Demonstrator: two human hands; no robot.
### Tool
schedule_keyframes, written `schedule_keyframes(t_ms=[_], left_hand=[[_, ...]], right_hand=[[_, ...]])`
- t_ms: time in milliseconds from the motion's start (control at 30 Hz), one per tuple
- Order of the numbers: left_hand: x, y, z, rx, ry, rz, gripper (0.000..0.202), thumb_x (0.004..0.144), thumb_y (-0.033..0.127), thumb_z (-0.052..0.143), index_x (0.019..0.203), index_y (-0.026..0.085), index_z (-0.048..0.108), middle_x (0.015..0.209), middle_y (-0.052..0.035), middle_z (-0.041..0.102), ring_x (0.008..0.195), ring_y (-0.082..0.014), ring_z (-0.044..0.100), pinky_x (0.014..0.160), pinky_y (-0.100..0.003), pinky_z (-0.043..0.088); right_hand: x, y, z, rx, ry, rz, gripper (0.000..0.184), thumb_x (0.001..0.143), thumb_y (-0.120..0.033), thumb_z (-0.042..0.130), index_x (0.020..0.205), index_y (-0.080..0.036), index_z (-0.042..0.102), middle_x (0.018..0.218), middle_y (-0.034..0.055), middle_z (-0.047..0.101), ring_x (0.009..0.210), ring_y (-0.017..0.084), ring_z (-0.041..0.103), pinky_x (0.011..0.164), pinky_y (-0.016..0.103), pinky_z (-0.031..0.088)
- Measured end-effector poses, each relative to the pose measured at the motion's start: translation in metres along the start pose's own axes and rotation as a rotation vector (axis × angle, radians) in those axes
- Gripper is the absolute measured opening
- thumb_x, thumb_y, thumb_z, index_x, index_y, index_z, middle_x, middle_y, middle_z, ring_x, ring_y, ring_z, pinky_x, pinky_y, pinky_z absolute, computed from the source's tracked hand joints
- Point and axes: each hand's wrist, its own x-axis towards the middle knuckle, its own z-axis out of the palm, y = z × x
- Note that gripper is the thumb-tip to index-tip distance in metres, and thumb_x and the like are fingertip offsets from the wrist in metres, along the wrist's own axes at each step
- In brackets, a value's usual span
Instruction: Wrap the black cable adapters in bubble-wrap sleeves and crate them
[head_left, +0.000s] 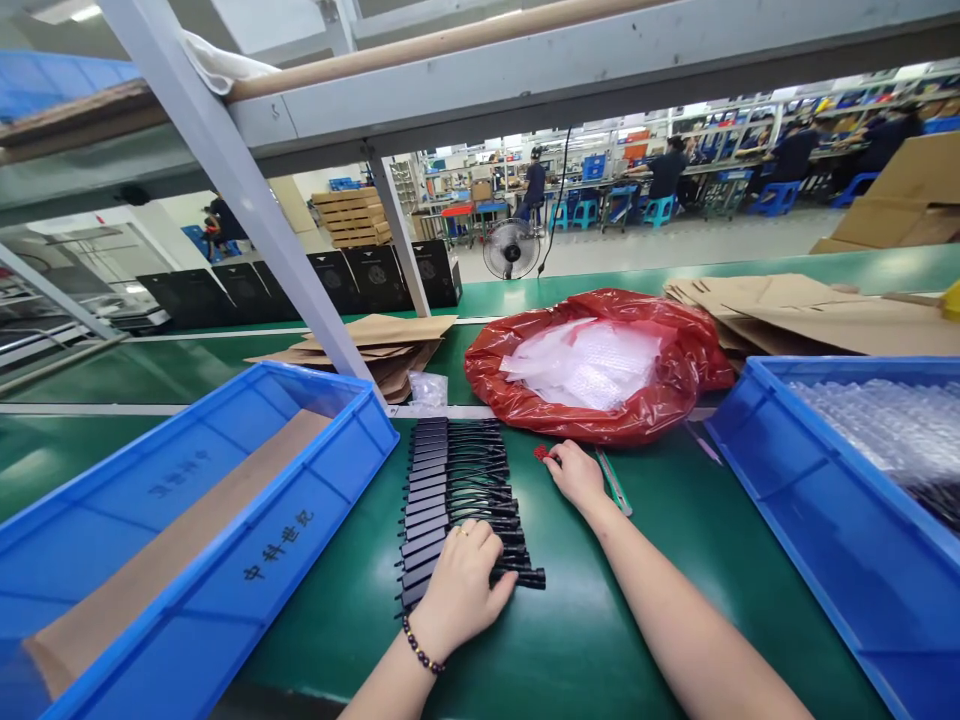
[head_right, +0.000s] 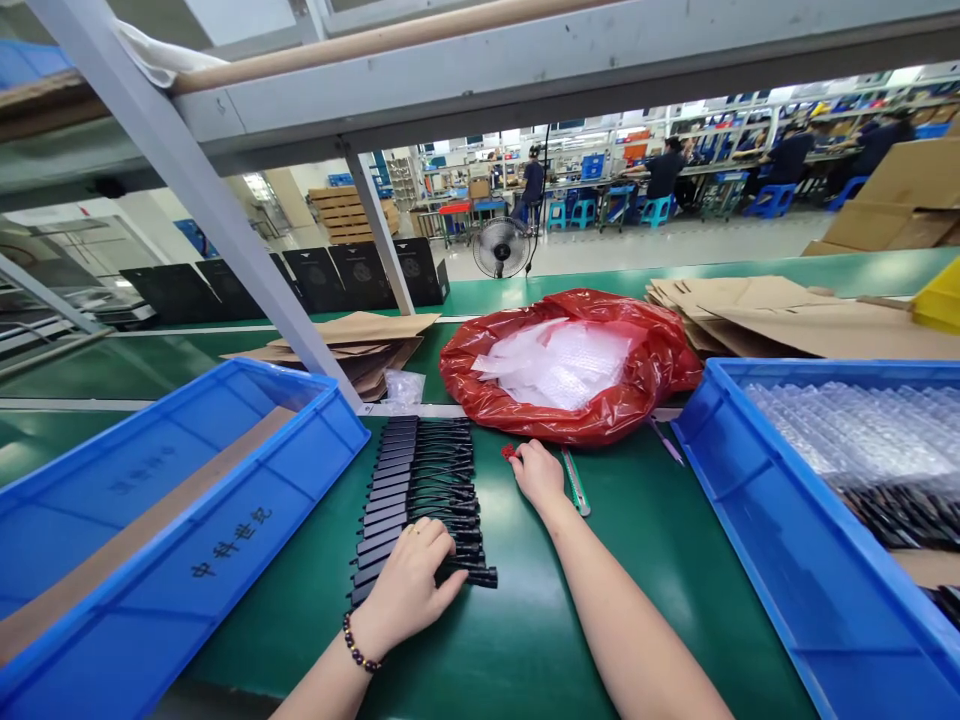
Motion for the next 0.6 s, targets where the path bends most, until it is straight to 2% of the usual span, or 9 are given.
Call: schedule_keyframes(t_ms=[67,200,367,500,600], left_hand=[[0.001,-0.002,0.000,0.008,0.025,0.001,0.008,0.074,0.028,0.054,0.079,0.022,0.052,0.086,-0.0052,0.052,0.086,-0.0233,0.045,0.079,-0.039,0.037],[0.001,-0.006,-0.002,0.032,-0.029,0.034,0.010,0.069,0.023,0.056,0.079,0.021,0.052,0.090,-0.0046,0.052,0.088,-0.0230,0.044,0.079,-0.039,0.036],[0.001,-0.009,0.002,0.038,-0.078,0.073,0.005,0.075,0.019,0.052,0.079,0.020,0.051,0.091,-0.0042,0.053,0.088,-0.0218,0.044,0.081,-0.038,0.037],[0.000,-0.013,0.005,-0.030,-0.088,0.088,0.006,0.078,0.014,0.047,0.079,0.020,0.050,0.089,-0.0033,0.052,0.086,-0.0192,0.044,0.078,-0.034,0.039],[0.001,-0.014,0.005,-0.070,-0.086,0.086,0.009,0.077,0.011,0.047,0.079,0.020,0.049,0.087,-0.0025,0.051,0.085,-0.0184,0.044,0.077,-0.032,0.039]], right_hand=[[-0.001,0.000,0.001,0.009,0.008,-0.011,0.015,0.080,-0.025,0.049,0.076,-0.020,0.062,0.082,0.0015,0.059,0.067,0.013,0.055,0.058,0.023,0.033],[-0.002,-0.002,0.000,0.047,0.021,-0.017,0.014,0.077,-0.022,0.046,0.072,-0.020,0.059,0.080,0.0018,0.058,0.066,0.013,0.052,0.058,0.023,0.032],[-0.003,-0.005,-0.005,0.483,0.059,0.074,0.009,0.068,-0.021,0.048,0.064,-0.020,0.055,0.070,0.0014,0.055,0.063,0.014,0.049,0.063,0.025,0.034],[-0.003,-0.005,-0.006,0.653,0.039,0.140,0.009,0.065,-0.026,0.048,0.065,-0.019,0.055,0.061,-0.0004,0.054,0.059,0.013,0.049,0.063,0.027,0.037],[-0.002,-0.006,-0.007,0.814,-0.002,0.219,0.011,0.062,-0.029,0.049,0.065,-0.019,0.052,0.056,-0.0012,0.053,0.053,0.012,0.050,0.055,0.025,0.040]])
